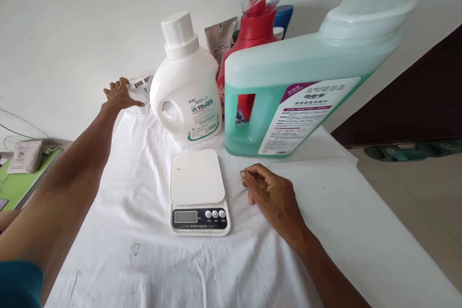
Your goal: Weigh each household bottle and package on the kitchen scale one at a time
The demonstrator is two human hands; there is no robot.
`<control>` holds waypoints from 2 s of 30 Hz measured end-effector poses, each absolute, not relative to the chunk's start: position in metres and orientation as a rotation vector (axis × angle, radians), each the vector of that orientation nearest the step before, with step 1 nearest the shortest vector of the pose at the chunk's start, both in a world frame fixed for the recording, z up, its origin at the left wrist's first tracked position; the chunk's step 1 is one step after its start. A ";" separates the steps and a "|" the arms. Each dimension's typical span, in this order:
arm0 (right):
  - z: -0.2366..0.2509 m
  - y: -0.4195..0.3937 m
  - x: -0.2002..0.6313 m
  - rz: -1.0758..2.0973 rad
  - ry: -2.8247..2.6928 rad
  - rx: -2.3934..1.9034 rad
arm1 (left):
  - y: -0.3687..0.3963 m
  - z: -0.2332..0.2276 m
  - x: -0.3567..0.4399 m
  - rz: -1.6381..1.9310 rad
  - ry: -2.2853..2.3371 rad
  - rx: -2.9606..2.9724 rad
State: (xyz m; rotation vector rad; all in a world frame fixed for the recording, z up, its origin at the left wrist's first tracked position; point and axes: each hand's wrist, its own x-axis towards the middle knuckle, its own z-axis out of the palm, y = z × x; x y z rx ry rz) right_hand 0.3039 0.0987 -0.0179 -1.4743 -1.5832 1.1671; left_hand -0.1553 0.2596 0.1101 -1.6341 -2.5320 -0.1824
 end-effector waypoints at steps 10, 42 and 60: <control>-0.022 0.101 0.304 1.184 -1.555 -1.429 | 0.274 0.120 -0.157 -0.010 -2.509 -1.609; -0.014 0.092 0.306 1.114 -1.623 -1.144 | 0.022 0.179 0.039 -0.490 -2.068 -2.345; -0.010 0.092 0.306 1.120 -1.620 -1.174 | 0.043 0.130 0.024 -1.537 -1.929 -1.999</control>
